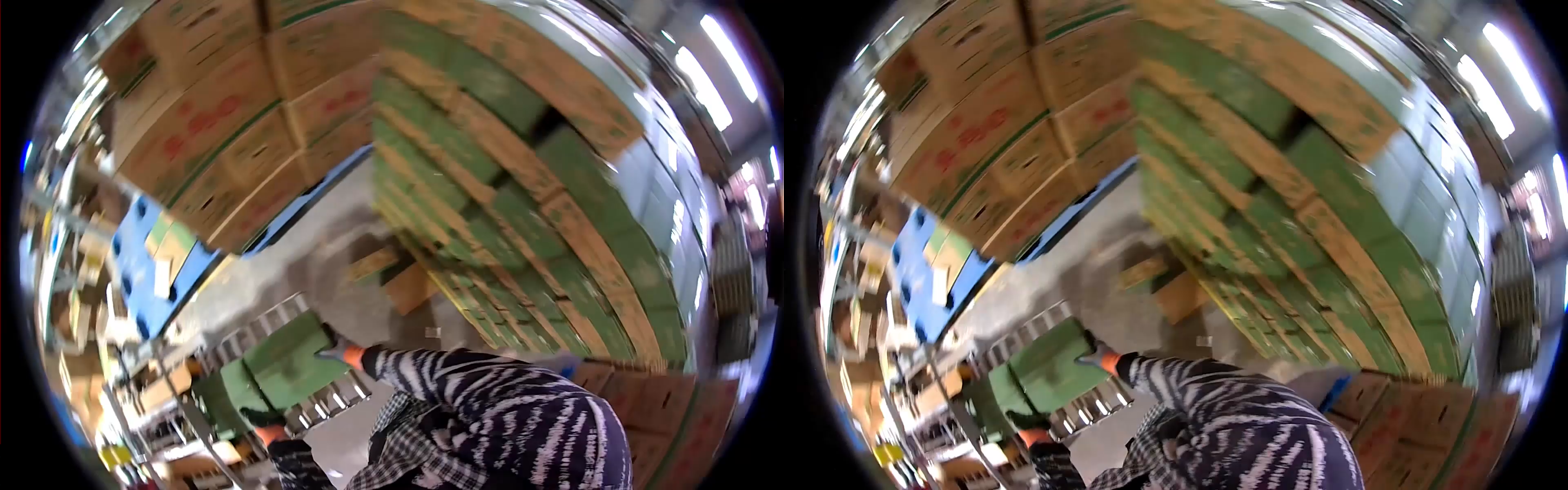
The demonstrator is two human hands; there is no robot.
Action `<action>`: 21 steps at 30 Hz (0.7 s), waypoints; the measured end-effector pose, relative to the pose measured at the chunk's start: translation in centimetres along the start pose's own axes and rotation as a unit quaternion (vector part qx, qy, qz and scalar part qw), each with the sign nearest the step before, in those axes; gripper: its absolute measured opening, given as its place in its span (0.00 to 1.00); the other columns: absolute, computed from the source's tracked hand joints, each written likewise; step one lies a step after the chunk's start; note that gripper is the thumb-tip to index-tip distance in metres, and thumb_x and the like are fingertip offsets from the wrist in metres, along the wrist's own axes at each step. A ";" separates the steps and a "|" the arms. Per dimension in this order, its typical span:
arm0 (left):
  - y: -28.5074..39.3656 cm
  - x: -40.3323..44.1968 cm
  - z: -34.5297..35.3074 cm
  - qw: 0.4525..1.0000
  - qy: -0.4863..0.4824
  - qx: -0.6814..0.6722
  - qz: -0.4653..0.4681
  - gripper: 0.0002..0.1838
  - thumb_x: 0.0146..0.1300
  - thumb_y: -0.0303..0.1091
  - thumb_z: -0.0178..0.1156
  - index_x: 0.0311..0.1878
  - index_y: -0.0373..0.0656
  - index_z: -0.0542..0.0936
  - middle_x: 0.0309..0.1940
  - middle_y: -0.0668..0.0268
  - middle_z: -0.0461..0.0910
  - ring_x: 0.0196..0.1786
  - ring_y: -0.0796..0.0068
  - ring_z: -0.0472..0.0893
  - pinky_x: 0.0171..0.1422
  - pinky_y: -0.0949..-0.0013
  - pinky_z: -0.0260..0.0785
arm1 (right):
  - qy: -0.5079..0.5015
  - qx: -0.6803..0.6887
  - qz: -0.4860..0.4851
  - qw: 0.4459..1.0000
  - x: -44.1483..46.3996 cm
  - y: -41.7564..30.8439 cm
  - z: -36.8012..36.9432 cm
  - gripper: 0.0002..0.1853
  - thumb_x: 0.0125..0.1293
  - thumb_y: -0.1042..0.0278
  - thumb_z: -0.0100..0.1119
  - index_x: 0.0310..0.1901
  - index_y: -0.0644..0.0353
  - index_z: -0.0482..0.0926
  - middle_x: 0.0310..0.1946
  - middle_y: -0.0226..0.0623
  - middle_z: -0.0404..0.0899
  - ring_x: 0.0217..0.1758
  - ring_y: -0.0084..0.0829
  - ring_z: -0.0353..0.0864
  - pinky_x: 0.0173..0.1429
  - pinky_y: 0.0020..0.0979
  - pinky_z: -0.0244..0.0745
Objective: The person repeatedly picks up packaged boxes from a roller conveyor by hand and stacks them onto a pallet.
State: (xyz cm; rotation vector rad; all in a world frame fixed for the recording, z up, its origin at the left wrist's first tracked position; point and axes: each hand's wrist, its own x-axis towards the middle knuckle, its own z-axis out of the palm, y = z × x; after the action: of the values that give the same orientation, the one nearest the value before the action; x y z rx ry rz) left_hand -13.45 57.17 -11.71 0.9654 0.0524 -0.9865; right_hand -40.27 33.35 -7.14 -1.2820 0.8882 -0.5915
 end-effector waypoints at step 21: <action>-5.2 -33.4 38.3 0.982 -0.166 -0.070 -0.052 0.37 0.67 0.64 0.36 0.70 0.46 0.59 0.71 0.63 0.55 0.71 0.60 0.55 0.75 0.51 0.43 | 0.389 -0.040 -0.372 0.842 -44.2 -16.5 -17.7 0.55 0.42 0.52 0.77 0.68 0.64 0.54 0.67 0.50 0.52 0.71 0.49 0.50 0.72 0.46 0.48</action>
State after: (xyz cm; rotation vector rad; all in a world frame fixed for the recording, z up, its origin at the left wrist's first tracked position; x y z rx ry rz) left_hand -50.83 51.77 22.67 0.6649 -0.1055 -1.2132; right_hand -77.71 55.37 18.42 -1.4676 1.0457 -1.8042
